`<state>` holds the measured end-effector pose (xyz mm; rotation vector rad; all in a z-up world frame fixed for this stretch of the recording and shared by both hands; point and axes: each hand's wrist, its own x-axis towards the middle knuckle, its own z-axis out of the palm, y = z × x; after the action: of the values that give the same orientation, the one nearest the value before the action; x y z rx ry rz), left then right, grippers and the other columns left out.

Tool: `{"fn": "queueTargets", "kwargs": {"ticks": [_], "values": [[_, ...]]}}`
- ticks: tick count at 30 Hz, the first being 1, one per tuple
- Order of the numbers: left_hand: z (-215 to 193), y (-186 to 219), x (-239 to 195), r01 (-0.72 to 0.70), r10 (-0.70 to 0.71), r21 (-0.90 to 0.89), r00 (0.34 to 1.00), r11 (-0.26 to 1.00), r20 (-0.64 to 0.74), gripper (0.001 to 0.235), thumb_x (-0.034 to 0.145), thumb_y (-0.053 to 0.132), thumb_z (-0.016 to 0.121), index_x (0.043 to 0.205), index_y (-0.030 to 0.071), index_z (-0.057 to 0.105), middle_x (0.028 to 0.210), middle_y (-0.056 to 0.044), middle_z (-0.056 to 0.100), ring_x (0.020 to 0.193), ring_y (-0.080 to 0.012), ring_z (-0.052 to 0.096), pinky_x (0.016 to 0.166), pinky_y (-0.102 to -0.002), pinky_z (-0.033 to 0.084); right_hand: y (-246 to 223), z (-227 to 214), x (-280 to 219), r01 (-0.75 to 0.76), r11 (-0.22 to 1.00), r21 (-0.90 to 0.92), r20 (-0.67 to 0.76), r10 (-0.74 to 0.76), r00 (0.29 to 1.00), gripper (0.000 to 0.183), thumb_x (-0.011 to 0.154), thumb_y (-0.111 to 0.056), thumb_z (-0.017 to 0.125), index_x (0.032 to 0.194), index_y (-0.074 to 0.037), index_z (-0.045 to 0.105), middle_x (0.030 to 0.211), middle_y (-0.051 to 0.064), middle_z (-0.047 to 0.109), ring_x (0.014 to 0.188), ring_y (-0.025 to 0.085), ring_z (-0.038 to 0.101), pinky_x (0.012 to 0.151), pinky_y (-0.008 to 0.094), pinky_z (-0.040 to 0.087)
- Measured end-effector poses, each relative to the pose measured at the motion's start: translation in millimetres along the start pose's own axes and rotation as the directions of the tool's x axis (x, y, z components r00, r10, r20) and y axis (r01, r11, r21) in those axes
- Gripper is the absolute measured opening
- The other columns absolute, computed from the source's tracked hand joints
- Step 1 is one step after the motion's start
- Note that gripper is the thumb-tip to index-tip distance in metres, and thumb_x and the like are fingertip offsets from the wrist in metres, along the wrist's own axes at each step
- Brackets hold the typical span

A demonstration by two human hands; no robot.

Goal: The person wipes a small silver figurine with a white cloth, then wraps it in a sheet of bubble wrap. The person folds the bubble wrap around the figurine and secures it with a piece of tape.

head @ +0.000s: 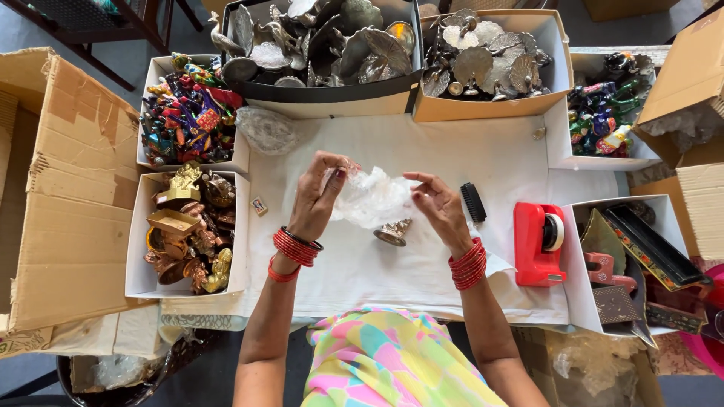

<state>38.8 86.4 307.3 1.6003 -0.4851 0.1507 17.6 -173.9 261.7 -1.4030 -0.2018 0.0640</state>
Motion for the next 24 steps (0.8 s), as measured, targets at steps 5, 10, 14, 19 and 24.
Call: {"fn": "queueTargets", "kwargs": {"ticks": [5,10,14,19,24], "values": [[10.3,7.8,4.6,-0.064,0.065,0.051,0.998,0.997,-0.015,0.009,0.108,0.006,0.053,0.116,0.003,0.054,0.109,-0.008,0.067,0.104,-0.0141,0.067,0.093,-0.028,0.056,32.1,-13.1,1.8,-0.047,0.949,-0.312,-0.013,0.045,0.999,0.049,0.097,-0.038,0.071,0.130,-0.002,0.067,0.096,-0.001,0.064,0.095,0.010,0.058,0.091,0.027,0.050],[19.6,8.5,4.1,0.142,-0.142,-0.060,0.990,0.988,0.009,0.018,0.103,-0.001,0.047,0.119,0.004,0.054,0.096,-0.007,0.066,0.083,-0.0122,0.060,0.075,-0.026,0.052,44.7,-16.6,0.3,-0.116,0.992,0.055,-0.007,0.116,0.993,0.031,0.105,-0.029,0.074,0.110,0.001,0.069,0.097,0.002,0.061,0.095,0.012,0.054,0.088,0.029,0.046],[26.8,22.9,5.3,0.123,-0.124,0.011,0.990,0.992,0.075,0.036,0.094,0.009,0.045,0.129,0.002,0.052,0.095,-0.005,0.057,0.086,-0.0137,0.055,0.079,-0.028,0.049,-3.8,3.5,-0.8,0.029,0.993,0.117,0.131,-0.045,0.990,0.023,0.093,-0.018,0.076,0.103,-0.006,0.059,0.107,0.002,0.064,0.107,0.010,0.060,0.096,0.027,0.050],[28.3,25.3,6.4,0.119,-0.119,0.007,0.986,0.993,0.113,0.047,0.084,0.019,0.043,0.124,0.003,0.062,0.099,-0.006,0.052,0.088,-0.0164,0.050,0.081,-0.030,0.046,8.6,-7.7,-2.4,0.042,0.999,-0.008,0.179,-0.039,0.983,0.033,0.091,-0.009,0.073,0.122,-0.003,0.064,0.108,0.001,0.062,0.097,0.009,0.055,0.091,0.024,0.048],[31.2,23.8,11.7,-0.021,-0.011,0.180,0.985,0.983,0.172,0.048,0.093,0.040,0.067,0.121,0.002,0.063,0.102,-0.008,0.054,0.093,-0.0175,0.056,0.084,-0.031,0.049,41.4,-24.6,1.6,0.274,0.953,-0.125,-0.040,-0.281,0.959,0.010,0.106,-0.010,0.072,0.112,-0.002,0.070,0.108,0.004,0.063,0.098,0.010,0.060,0.088,0.025,0.051]]}}
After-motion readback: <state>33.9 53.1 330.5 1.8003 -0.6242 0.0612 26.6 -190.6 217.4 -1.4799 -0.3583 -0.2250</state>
